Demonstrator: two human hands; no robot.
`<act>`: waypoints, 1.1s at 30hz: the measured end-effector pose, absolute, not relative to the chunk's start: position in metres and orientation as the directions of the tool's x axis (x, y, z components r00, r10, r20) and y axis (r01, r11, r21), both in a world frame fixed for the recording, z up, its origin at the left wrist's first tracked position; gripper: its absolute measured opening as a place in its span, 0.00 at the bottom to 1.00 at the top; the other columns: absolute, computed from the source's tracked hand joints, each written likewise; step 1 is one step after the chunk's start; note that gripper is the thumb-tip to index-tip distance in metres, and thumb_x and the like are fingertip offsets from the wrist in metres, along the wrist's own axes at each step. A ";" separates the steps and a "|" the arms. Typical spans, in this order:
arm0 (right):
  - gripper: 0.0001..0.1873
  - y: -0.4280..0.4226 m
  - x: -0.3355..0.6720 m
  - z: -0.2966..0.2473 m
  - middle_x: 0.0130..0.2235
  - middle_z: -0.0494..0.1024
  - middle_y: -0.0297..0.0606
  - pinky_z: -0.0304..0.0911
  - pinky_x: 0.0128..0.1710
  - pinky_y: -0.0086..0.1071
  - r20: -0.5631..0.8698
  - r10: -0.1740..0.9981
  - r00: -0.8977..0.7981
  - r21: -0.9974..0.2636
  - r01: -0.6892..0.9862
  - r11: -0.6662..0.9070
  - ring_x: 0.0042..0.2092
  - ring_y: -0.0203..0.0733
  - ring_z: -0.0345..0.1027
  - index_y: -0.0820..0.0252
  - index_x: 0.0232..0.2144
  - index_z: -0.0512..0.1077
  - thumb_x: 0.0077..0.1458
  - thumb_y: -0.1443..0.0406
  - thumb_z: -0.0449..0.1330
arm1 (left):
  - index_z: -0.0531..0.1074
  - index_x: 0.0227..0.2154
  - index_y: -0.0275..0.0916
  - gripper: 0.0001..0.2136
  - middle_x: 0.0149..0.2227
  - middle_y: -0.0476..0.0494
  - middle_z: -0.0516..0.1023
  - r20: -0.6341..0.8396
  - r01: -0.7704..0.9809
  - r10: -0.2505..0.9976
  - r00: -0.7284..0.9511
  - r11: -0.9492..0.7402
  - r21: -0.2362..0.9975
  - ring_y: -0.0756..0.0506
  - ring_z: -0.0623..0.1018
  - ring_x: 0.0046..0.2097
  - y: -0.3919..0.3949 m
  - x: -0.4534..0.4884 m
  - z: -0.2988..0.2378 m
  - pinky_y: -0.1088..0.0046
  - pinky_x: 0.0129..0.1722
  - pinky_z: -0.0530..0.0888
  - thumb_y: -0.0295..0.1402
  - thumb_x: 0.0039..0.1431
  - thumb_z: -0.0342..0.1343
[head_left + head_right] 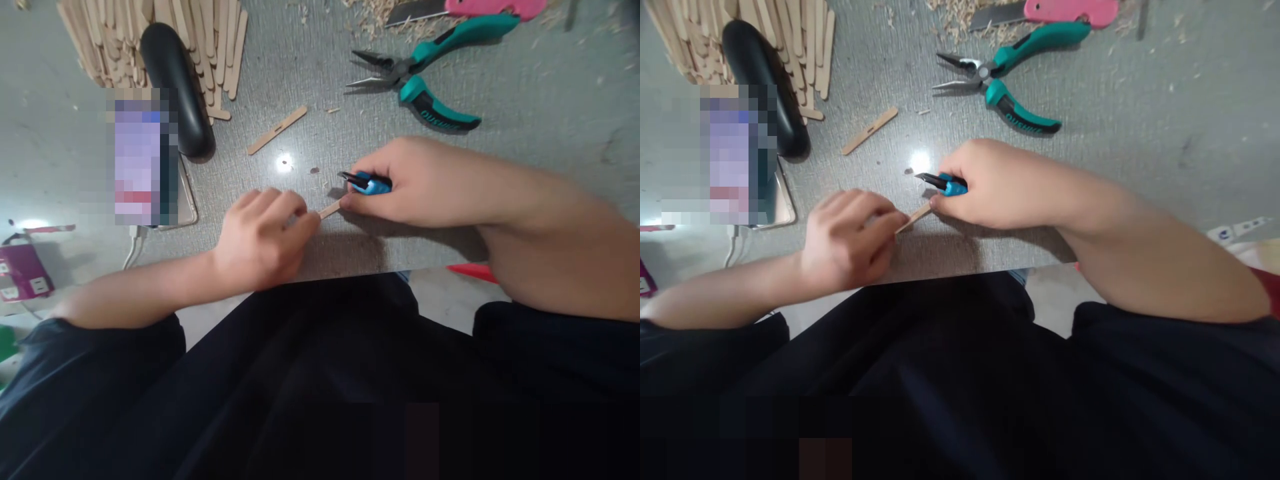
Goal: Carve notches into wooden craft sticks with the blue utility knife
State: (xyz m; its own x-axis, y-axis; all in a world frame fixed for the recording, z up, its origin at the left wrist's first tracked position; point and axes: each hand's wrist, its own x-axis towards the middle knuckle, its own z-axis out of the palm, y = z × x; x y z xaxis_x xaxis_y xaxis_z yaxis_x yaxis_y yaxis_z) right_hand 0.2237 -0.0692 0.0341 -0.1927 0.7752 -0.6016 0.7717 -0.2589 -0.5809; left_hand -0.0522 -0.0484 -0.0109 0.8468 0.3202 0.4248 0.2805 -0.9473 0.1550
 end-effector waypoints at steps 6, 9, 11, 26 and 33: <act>0.29 -0.084 0.219 0.041 0.28 0.72 0.34 0.52 0.35 0.42 -0.521 0.853 -0.016 -0.314 0.933 -0.174 0.30 0.41 0.62 0.51 0.30 0.64 0.74 0.46 0.71 | 0.84 0.46 0.32 0.13 0.40 0.37 0.88 0.340 0.205 0.215 0.915 -0.977 0.066 0.40 0.84 0.40 -0.078 -0.057 -0.006 0.61 0.33 0.79 0.35 0.84 0.58; 0.20 -0.095 0.214 0.047 0.32 0.74 0.36 0.54 0.38 0.43 -0.457 0.888 0.050 -0.328 0.919 -0.221 0.33 0.45 0.65 0.50 0.35 0.64 0.78 0.50 0.63 | 0.85 0.46 0.31 0.13 0.38 0.38 0.87 0.386 0.186 0.191 0.903 -0.981 0.050 0.41 0.83 0.38 -0.079 -0.056 -0.010 0.62 0.31 0.77 0.34 0.84 0.60; 0.16 -0.104 0.213 0.047 0.33 0.76 0.36 0.55 0.38 0.42 -0.459 0.888 0.015 -0.406 0.886 -0.225 0.35 0.46 0.69 0.50 0.38 0.65 0.76 0.53 0.62 | 0.86 0.44 0.30 0.12 0.38 0.39 0.87 0.417 0.171 0.167 0.893 -0.985 0.029 0.42 0.82 0.37 -0.079 -0.056 -0.009 0.62 0.31 0.76 0.32 0.84 0.61; 0.12 -0.124 0.194 0.042 0.25 0.63 0.33 0.43 0.34 0.43 -0.625 0.773 -0.105 -0.287 0.952 -0.102 0.26 0.45 0.50 0.51 0.42 0.72 0.79 0.56 0.53 | 0.84 0.58 0.18 0.20 0.43 0.30 0.84 0.298 0.221 0.192 0.935 -0.973 -0.068 0.38 0.78 0.40 -0.097 -0.059 -0.011 0.58 0.32 0.70 0.34 0.87 0.56; 0.17 -0.121 0.188 0.043 0.25 0.63 0.34 0.42 0.33 0.43 -0.623 0.774 -0.113 -0.218 0.975 -0.033 0.26 0.46 0.46 0.53 0.50 0.80 0.79 0.57 0.51 | 0.86 0.45 0.31 0.12 0.42 0.35 0.83 0.344 0.232 0.198 0.918 -0.971 -0.060 0.42 0.75 0.38 -0.098 -0.057 -0.015 0.60 0.31 0.65 0.21 0.79 0.56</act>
State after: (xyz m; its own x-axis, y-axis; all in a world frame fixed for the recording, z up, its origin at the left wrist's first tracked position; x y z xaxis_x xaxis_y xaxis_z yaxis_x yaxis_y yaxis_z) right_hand 0.1881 -0.1208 0.0433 -0.1128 0.7738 -0.6233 0.9755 -0.0331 -0.2176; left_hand -0.0570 -0.0981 -0.0145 0.9177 0.1981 0.3445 0.2321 -0.9709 -0.0600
